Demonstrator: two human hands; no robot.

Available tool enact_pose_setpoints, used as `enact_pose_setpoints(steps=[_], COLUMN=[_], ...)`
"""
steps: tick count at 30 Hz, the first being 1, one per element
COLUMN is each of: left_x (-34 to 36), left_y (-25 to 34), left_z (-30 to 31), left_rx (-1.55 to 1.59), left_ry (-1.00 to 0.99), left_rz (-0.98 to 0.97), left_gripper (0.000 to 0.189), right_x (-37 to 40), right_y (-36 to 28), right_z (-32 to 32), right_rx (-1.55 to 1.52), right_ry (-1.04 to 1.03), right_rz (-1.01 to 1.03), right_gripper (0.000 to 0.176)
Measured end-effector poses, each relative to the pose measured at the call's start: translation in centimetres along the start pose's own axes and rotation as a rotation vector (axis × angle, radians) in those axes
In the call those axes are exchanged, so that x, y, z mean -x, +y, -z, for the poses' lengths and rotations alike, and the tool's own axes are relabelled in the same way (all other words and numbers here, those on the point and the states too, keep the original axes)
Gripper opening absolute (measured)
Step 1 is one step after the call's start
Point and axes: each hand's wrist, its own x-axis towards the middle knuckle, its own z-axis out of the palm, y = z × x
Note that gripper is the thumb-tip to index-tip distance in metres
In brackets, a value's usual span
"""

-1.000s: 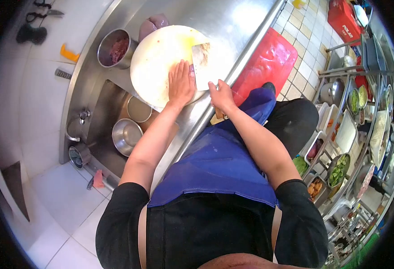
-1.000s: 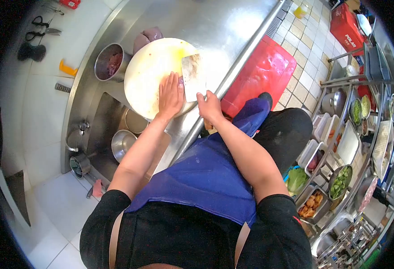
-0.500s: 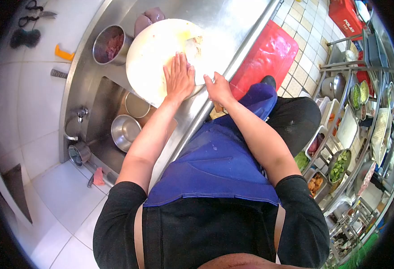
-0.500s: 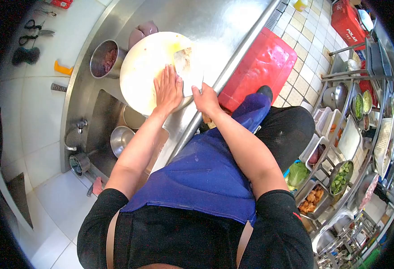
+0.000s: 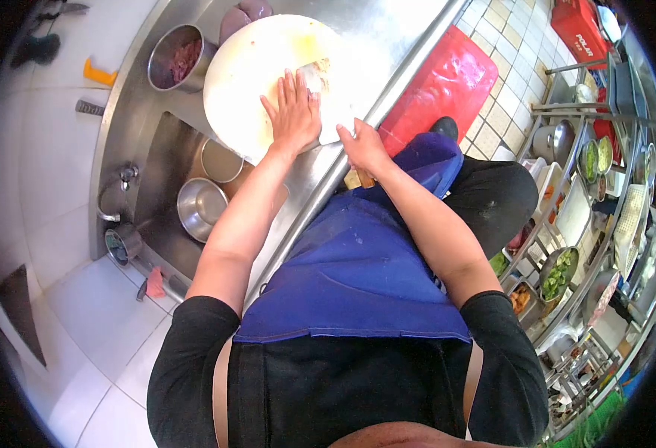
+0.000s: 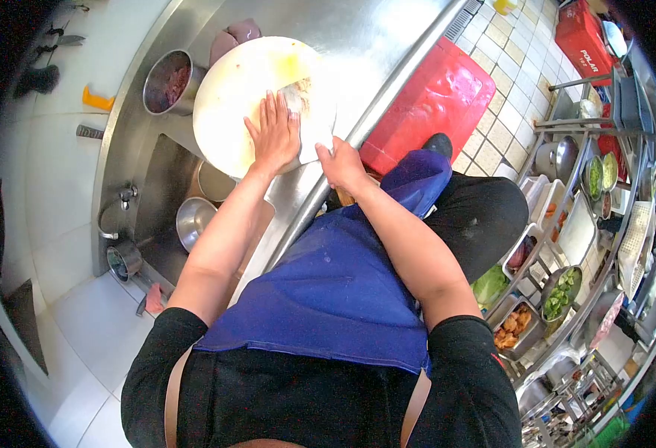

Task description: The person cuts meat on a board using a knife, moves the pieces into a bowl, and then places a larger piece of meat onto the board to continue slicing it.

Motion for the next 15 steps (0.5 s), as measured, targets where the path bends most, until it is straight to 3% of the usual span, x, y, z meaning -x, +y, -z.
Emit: enact_pose_setpoints(steps=[12, 15], left_x=[0.1, 0.2], left_y=[-0.3, -0.3], left_z=[-0.5, -0.5], left_rx=[0.026, 0.056], left_ry=[0.016, 0.027], left_rz=[0.034, 0.036], left_gripper=[0.072, 0.072], right_x=[2.4, 2.0], right_y=[-0.9, 1.3], right_z=[0.1, -0.5], right_rx=[0.159, 0.222], right_ry=[-0.030, 0.004], right_rz=[0.021, 0.074], right_gripper=[0.040, 0.040])
